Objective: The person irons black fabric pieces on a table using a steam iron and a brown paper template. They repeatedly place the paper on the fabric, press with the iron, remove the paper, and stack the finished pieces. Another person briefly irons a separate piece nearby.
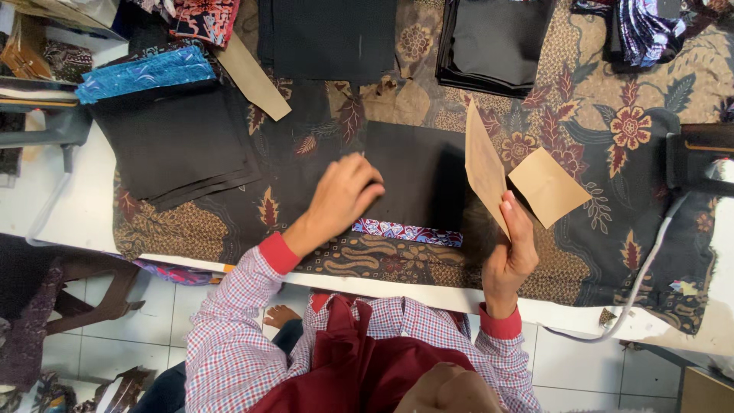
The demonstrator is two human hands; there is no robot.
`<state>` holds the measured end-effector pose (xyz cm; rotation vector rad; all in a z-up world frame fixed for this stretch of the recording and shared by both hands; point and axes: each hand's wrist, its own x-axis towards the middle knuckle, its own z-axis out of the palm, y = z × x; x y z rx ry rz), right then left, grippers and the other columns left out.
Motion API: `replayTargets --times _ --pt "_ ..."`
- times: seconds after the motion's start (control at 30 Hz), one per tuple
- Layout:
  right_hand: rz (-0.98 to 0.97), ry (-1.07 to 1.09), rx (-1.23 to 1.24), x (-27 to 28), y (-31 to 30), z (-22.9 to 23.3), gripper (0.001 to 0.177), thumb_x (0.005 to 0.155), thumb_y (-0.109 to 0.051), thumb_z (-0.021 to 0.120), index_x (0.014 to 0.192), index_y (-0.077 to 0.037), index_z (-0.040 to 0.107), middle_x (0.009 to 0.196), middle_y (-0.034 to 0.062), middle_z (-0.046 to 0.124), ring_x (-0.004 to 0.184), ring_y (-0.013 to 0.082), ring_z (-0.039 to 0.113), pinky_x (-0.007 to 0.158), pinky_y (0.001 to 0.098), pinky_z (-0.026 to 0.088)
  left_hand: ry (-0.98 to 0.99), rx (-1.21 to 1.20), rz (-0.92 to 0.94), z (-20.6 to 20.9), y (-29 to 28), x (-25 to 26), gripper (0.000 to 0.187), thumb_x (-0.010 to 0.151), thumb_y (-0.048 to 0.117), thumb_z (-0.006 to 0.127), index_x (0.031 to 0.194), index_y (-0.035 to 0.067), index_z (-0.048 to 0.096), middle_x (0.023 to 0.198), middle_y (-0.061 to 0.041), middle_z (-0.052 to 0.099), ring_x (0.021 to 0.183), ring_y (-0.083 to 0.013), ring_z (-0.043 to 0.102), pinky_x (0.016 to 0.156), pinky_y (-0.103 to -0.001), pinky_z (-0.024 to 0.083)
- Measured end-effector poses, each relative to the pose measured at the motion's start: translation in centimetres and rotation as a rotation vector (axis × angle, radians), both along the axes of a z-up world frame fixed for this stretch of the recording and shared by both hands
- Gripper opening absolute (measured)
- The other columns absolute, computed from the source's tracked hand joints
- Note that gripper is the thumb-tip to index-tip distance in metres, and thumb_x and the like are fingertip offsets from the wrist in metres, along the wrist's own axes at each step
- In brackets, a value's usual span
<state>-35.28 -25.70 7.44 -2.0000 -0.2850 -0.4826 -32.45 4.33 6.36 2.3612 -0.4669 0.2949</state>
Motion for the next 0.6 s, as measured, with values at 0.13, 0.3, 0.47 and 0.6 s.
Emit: replayTargets --times 0.13,0.3,0.47,0.6 --pt "0.012 0.004 -0.004 -0.1 0.4 0.5 0.067 0.08 0.021 0.034 0.139 0.0 0.061 0.144 0.0219 0.062 0.139 0.0345 0.059 0.123 0.0411 0.042 0.116 -0.059 -0.089 -1.0 -2.1 -1.8 0.026 0.084 0.025 0.078 0.1 0.008 0.067 0.099 -0.007 0.059 0.093 -0.0281 0.057 0.081 -0.04 0.044" --pt "0.031 0.026 -0.006 -0.3 0.8 0.9 0.067 0.079 0.022 0.035 0.138 0.001 0.061 0.144 0.0219 0.061 0.14 0.0345 0.058 0.123 0.0416 0.041 0.055 0.018 -0.027 -2.4 -2.8 -2.0 0.014 0.09 0.02 0.075 0.093 0.009 0.065 0.094 -0.005 0.058 0.091 -0.0259 0.058 0.08 -0.039 0.043" --pt "0.096 0.033 -0.056 -0.5 1.5 0.6 0.066 0.076 0.022 0.037 0.134 0.001 0.063 0.142 0.0199 0.063 0.141 0.035 0.058 0.123 0.0427 0.042 -0.065 0.155 0.13 -2.1 -0.7 -0.7 0.015 0.091 0.018 0.074 0.092 0.007 0.063 0.091 -0.008 0.056 0.086 -0.0285 0.054 0.076 -0.041 0.042" --pt "0.246 0.027 -0.256 -0.6 2.0 -0.1 0.054 0.085 0.017 0.051 0.132 -0.006 0.066 0.143 0.0171 0.062 0.14 0.0368 0.056 0.12 0.0434 0.043 -0.075 0.29 0.399 -0.2 3.6 -0.5 0.027 0.096 0.008 0.07 0.122 0.006 0.065 0.108 -0.009 0.059 0.099 -0.0277 0.057 0.085 -0.042 0.045"
